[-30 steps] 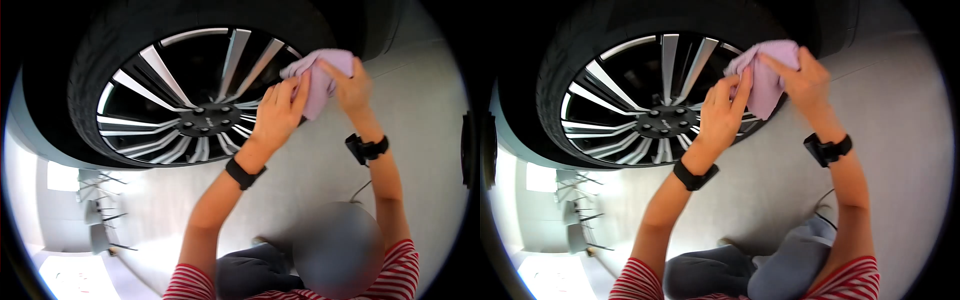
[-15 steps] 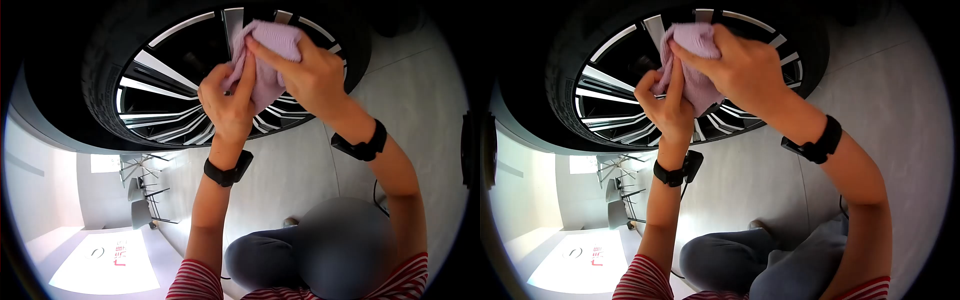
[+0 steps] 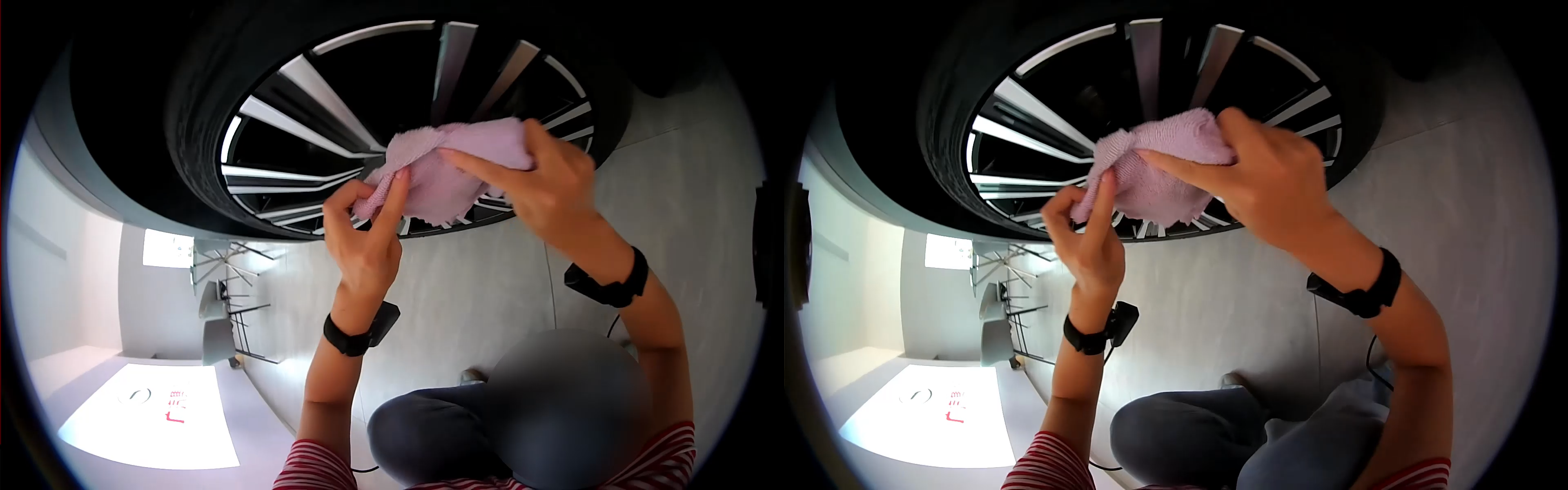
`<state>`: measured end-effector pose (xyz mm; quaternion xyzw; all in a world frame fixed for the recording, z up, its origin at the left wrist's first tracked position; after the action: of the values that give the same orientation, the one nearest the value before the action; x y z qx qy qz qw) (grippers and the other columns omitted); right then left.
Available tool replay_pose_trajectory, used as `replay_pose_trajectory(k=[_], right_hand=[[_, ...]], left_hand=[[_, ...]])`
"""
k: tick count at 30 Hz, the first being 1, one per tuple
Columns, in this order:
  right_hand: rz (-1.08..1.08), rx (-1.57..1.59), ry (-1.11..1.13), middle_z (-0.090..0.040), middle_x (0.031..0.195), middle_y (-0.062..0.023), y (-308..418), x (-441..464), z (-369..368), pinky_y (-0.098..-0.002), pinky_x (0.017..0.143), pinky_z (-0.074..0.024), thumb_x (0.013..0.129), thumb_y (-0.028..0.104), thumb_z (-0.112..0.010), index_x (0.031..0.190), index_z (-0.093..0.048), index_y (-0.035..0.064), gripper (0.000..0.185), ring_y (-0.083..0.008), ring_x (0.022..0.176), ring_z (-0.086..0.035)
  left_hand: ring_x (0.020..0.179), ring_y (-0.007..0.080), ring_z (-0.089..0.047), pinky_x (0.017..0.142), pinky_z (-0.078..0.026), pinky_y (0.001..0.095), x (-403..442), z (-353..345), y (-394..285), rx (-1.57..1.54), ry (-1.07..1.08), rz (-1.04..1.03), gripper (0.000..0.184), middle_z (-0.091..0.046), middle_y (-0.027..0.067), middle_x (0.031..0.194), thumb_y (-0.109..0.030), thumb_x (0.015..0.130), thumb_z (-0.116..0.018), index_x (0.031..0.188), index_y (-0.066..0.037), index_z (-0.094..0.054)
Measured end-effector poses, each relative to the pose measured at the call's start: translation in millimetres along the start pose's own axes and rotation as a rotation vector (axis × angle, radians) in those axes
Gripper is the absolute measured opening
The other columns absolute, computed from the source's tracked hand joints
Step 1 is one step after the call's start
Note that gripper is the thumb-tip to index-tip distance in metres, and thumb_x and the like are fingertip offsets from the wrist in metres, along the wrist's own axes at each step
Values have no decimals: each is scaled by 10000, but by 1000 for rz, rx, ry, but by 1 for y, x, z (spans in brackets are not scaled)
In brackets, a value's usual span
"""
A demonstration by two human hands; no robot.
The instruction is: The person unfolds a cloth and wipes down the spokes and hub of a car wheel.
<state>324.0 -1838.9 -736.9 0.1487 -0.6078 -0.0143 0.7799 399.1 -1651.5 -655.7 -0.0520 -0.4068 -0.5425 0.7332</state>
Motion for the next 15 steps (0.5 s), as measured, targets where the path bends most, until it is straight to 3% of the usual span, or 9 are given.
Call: replay_pose_trajectory(k=[1,4,6,7,10,11,12,13,15], right_hand=[[20,6,-30,-493,713,13,-3,6,3,-199,425,-417,654,181,-694,1191,-669,335,559,-87,501,-485],[46,41,-146,-611,853,-67,-9,34,3,-237,520,-525,721,30,-621,1109,-725,242,455,-144,572,-586],[-53,102,-196,-625,894,-68,-6,62,3,-234,535,-527,735,35,-628,1070,-740,226,402,-145,602,-594],[59,64,-304,-618,896,-59,-9,80,-3,-230,539,-527,742,42,-632,1119,-714,244,435,-139,610,-592],[33,212,-361,-616,989,-74,17,112,-23,-291,627,-528,817,141,-635,1134,-685,215,329,-235,766,-624],[21,238,-358,-616,1020,-79,30,114,-35,-311,657,-529,842,173,-637,1139,-675,206,301,-267,818,-634],[-28,74,-504,-616,819,2,42,108,-53,-257,501,-497,748,253,-715,1047,-713,248,299,-140,653,-624],[-17,42,-449,-606,804,3,47,99,-68,-266,502,-499,748,270,-716,1043,-705,244,296,-146,651,-622],[-21,50,-306,-577,805,-13,50,79,-82,-268,495,-500,763,229,-703,1119,-669,256,359,-159,669,-614]], left_hand=[[834,223,-543,674,-457,310,7,6,-2,6,-36,-11,548,-504,85,945,98,603,-647,1081,-156,-733],[851,218,-537,696,-444,292,32,7,2,84,-88,-51,564,-500,88,946,83,615,-626,1093,-195,-737],[878,248,-526,727,-436,310,58,-1,15,134,-209,-86,564,-488,108,950,91,632,-588,1100,-188,-735],[901,256,-514,732,-435,315,71,-2,25,135,-298,-91,561,-471,118,956,94,638,-583,1109,-172,-731],[900,247,-498,711,-438,312,88,6,56,296,-457,-118,405,-457,115,1027,57,770,-630,1136,-100,-703],[902,241,-494,697,-438,304,81,0,68,293,-491,-127,390,-441,113,1046,48,765,-653,1128,-87,-703],[904,236,-490,683,-438,296,70,-8,73,287,-518,-136,378,-424,112,1065,39,761,-676,1121,-73,-703],[857,226,-463,632,-420,279,62,-18,75,260,-575,-98,481,-403,93,1010,100,704,-623,1118,-125,-720],[866,223,-469,630,-426,271,36,-23,80,292,-450,-77,407,-392,100,1056,56,726,-693,1112,-75,-709]])
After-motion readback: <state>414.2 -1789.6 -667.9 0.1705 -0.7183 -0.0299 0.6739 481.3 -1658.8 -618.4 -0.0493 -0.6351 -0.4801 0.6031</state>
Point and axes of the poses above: each hand's wrist, its own x-axis towards the middle knuckle, its own z-axis out of the back of the hand, y = z × x, the point moved 2 cm from there along x, towards the middle knuckle
